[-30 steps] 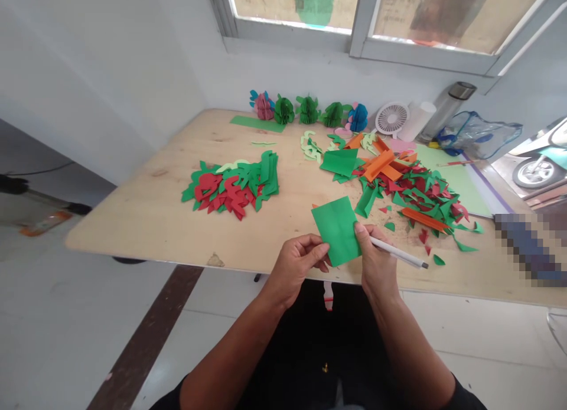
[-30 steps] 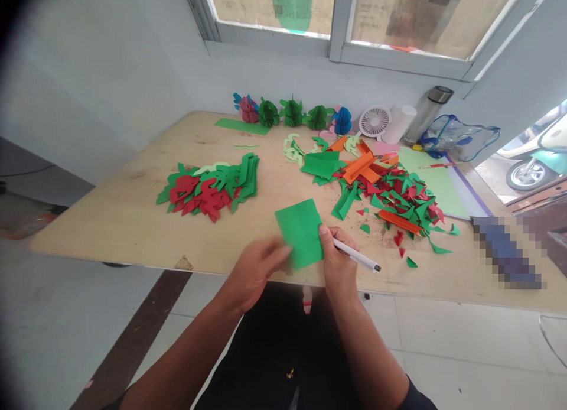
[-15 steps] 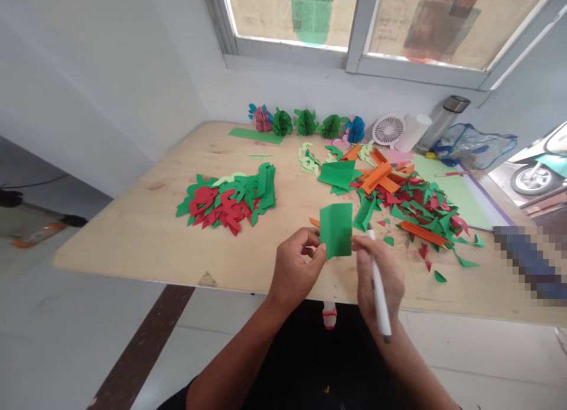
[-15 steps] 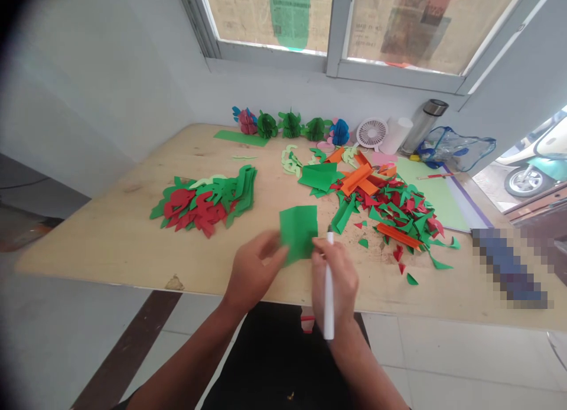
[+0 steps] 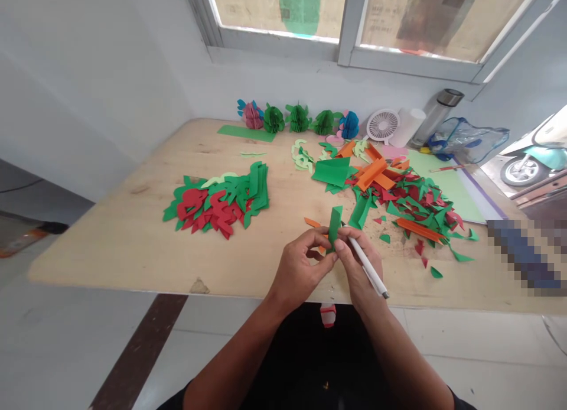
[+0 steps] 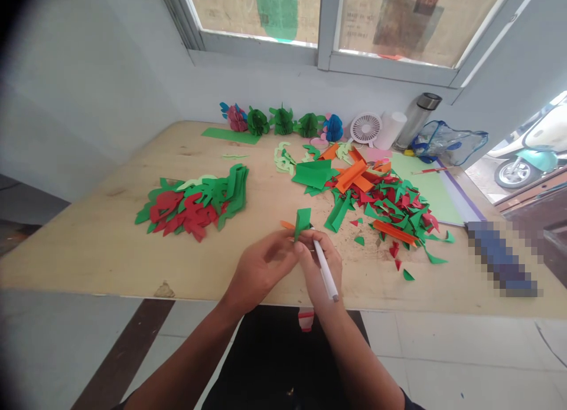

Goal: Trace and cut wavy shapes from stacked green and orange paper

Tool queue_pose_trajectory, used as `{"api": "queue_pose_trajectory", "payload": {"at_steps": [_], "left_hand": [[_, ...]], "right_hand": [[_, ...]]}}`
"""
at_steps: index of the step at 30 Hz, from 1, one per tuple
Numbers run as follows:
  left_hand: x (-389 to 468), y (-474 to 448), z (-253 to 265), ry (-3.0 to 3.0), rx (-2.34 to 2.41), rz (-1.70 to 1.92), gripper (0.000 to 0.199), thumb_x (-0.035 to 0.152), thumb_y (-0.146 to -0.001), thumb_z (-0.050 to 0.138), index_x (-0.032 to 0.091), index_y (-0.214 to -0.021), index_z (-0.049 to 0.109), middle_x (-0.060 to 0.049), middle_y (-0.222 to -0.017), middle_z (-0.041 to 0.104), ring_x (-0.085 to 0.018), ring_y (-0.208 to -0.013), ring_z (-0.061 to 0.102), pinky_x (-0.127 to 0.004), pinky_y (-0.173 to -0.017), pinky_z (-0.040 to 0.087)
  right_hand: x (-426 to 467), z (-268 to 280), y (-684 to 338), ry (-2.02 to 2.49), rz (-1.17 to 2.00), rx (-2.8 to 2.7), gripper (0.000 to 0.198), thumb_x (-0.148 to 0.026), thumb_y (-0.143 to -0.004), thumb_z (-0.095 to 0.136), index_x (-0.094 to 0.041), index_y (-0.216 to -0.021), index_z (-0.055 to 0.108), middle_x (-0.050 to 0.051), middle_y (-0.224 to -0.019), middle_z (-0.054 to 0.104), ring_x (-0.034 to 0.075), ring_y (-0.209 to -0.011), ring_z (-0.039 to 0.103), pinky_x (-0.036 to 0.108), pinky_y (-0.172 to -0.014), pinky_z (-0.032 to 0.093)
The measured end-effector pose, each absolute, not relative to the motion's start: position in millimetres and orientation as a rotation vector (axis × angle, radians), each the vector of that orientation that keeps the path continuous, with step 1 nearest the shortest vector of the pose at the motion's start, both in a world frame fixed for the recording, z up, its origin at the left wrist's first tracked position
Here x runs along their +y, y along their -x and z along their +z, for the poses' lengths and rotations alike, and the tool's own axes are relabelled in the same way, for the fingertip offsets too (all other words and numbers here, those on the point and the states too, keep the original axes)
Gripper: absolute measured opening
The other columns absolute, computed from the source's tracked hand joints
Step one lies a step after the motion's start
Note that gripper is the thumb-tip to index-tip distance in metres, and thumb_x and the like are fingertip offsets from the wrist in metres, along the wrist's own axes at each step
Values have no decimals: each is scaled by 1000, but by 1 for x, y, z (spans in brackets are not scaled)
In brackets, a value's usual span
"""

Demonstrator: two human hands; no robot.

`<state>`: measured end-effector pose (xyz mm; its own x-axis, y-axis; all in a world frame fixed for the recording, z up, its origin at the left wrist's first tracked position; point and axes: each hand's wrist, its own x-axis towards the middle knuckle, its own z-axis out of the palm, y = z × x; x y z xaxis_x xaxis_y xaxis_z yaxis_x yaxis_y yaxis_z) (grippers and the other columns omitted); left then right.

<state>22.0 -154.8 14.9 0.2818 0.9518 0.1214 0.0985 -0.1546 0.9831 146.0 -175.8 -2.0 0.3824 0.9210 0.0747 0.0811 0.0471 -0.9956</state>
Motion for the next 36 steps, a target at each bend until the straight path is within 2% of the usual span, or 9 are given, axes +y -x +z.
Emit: {"api": "queue_pose_trajectory", "payload": {"at_steps": [6, 15, 18, 21, 24, 30, 32, 36], "left_hand": [[-153, -20, 13, -1413, 991, 1020, 15, 31, -81, 69, 17, -87, 65, -8, -108, 73, -22, -94, 70, -29, -74, 57], [-155, -19, 11, -1308, 972, 1039, 17, 30, -77, 69, 17, -85, 63, -7, -101, 72, -21, -94, 70, -30, -74, 59], [-156, -19, 12, -1305, 970, 1057, 16, 29, -78, 66, 17, -88, 62, -6, -92, 72, -20, -89, 69, -29, -72, 58], [-154, -18, 11, -1319, 1033, 1078, 11, 27, -77, 62, 18, -82, 61, -3, -79, 68, -16, -76, 66, -25, -65, 54], [-149, -11, 3, -1328, 1140, 1105, 12, 29, -75, 61, 18, -72, 57, 1, -67, 61, -13, -63, 58, -22, -57, 48], [-136, 29, -12, -1327, 1308, 1116, 15, 32, -72, 60, 20, -70, 52, 3, -62, 53, -12, -60, 51, -21, -53, 40], [-132, 45, -10, -1415, 1356, 1017, 16, 33, -73, 59, 20, -68, 51, 5, -58, 48, -11, -55, 46, -21, -51, 36], [-126, 61, 0, -1758, 1384, 746, 16, 31, -79, 53, 21, -67, 49, 5, -57, 48, -13, -54, 47, -23, -53, 34]], "right_hand": [[-175, 2, -146, 1354, 850, -940, 21, -39, -73, 71, -23, -87, 69, 3, -86, 73, 20, -85, 68, 35, -78, 55], [-179, -1, -146, 1413, 788, -986, 21, -41, -78, 66, -21, -86, 67, 3, -85, 70, 17, -76, 63, 31, -70, 52], [-180, 3, -145, 1468, 781, -989, 23, -43, -79, 64, -20, -83, 65, 1, -77, 67, 15, -69, 60, 29, -64, 50], [-179, 4, -146, 1538, 738, -1007, 24, -44, -80, 61, -20, -79, 64, -2, -64, 59, 13, -58, 53, 25, -54, 43], [-179, 2, -153, 1567, 631, -1040, 23, -43, -80, 60, -20, -79, 63, -4, -58, 54, 11, -51, 47, 23, -48, 37], [-175, 8, -198, 1647, 203, -1211, 18, -38, -82, 59, -21, -80, 65, -3, -63, 56, 13, -54, 48, 25, -52, 38], [-172, 12, -214, 1703, 97, -1242, 18, -38, -82, 58, -21, -79, 64, -1, -66, 60, 14, -56, 52, 26, -55, 40], [-163, 17, -235, 1897, -60, -1371, 15, -35, -82, 57, -22, -79, 64, 0, -67, 63, 16, -58, 56, 28, -62, 42]]}}
